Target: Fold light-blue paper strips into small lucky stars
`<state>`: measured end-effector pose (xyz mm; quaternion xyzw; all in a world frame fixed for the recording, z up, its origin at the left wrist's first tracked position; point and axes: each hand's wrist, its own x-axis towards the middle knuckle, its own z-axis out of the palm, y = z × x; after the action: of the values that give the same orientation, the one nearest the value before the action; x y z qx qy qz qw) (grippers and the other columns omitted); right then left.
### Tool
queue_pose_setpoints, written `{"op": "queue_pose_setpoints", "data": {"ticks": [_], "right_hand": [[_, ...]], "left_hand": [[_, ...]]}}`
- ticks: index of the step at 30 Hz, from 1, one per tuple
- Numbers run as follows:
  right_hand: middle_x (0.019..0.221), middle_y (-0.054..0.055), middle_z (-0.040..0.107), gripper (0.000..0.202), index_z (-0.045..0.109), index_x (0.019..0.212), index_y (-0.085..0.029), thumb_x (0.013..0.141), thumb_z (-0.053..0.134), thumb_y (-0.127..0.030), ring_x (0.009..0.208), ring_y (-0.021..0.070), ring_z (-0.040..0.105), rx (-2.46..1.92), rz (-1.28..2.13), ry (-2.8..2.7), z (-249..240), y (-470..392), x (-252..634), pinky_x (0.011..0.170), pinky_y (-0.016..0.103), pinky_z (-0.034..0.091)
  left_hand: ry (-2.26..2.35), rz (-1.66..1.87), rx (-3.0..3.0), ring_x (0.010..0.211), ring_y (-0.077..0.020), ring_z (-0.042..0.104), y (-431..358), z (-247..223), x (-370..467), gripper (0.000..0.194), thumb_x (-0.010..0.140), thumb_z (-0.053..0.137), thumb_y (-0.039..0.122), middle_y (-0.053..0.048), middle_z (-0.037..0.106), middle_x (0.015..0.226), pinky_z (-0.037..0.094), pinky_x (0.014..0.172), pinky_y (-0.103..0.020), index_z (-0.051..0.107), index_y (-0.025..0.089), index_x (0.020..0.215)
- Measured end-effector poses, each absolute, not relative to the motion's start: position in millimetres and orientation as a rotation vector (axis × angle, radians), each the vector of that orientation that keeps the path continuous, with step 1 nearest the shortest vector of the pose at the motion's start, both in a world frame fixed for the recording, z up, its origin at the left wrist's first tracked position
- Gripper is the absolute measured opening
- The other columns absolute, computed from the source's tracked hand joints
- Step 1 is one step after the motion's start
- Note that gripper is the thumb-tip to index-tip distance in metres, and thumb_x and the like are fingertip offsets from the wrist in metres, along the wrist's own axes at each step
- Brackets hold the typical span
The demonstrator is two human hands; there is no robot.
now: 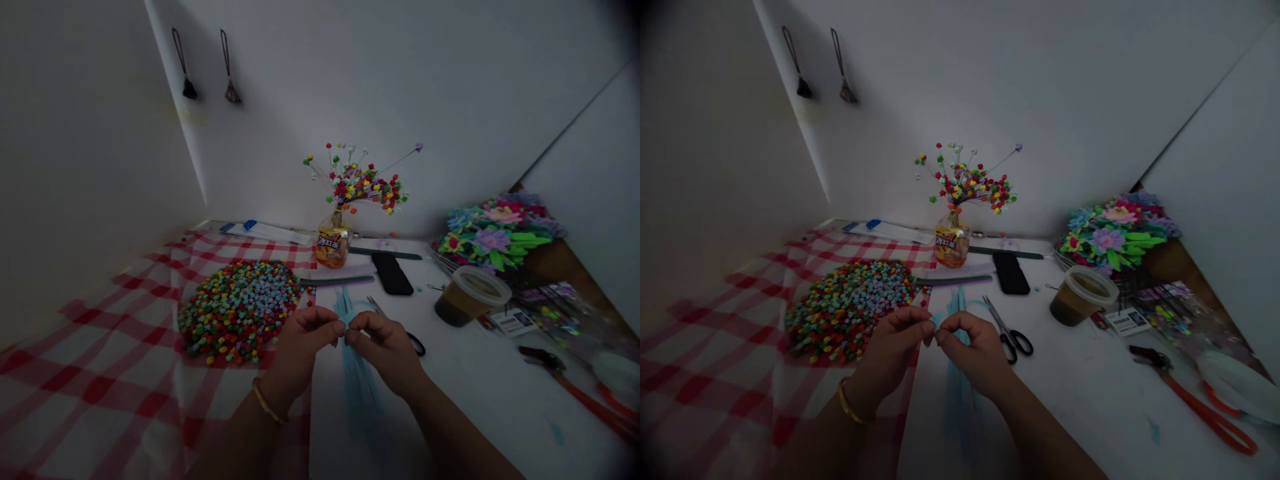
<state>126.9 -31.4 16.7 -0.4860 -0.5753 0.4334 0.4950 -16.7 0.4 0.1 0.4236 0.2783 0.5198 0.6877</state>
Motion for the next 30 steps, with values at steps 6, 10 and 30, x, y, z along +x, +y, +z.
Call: {"op": "queue_pose_setpoints", "data": {"ticks": [6,10,30], "right_hand": [[0.061,-0.002,0.054,0.012,0.059,0.066,-0.019,0.074,0.062,-0.027,0.056,0.0111,0.046,-1.186,1.077,-1.417,14.8,-31.3,129.5,0.053,0.023,0.038],[0.069,0.0,0.058,0.011,0.062,0.072,-0.019,0.073,0.065,-0.03,0.065,0.0134,0.051,-1.136,1.011,-1.351,12.7,-31.1,128.9,0.059,0.025,0.04],[0.058,-0.004,0.049,0.017,0.058,0.065,-0.017,0.068,0.067,-0.032,0.053,0.0094,0.04,-1.212,1.133,-1.265,11.1,-26.1,134.7,0.051,0.023,0.033]], "left_hand": [[0.651,1.171,0.935,0.05,-0.0074,0.048,1.1,0.2,-16.8,0.008,0.062,0.074,0.019,0.003,0.058,0.05,0.036,0.053,-0.02,0.067,0.015,0.063],[0.683,1.158,0.97,0.051,-0.0079,0.048,1.5,1.1,-17.3,0.009,0.061,0.074,0.019,0.003,0.058,0.051,0.037,0.054,-0.021,0.066,0.014,0.061],[0.668,1.11,1.018,0.054,-0.0072,0.05,-0.2,-0.1,-15.0,0.01,0.058,0.077,0.016,0.002,0.06,0.055,0.039,0.055,-0.019,0.068,0.014,0.06]]}}
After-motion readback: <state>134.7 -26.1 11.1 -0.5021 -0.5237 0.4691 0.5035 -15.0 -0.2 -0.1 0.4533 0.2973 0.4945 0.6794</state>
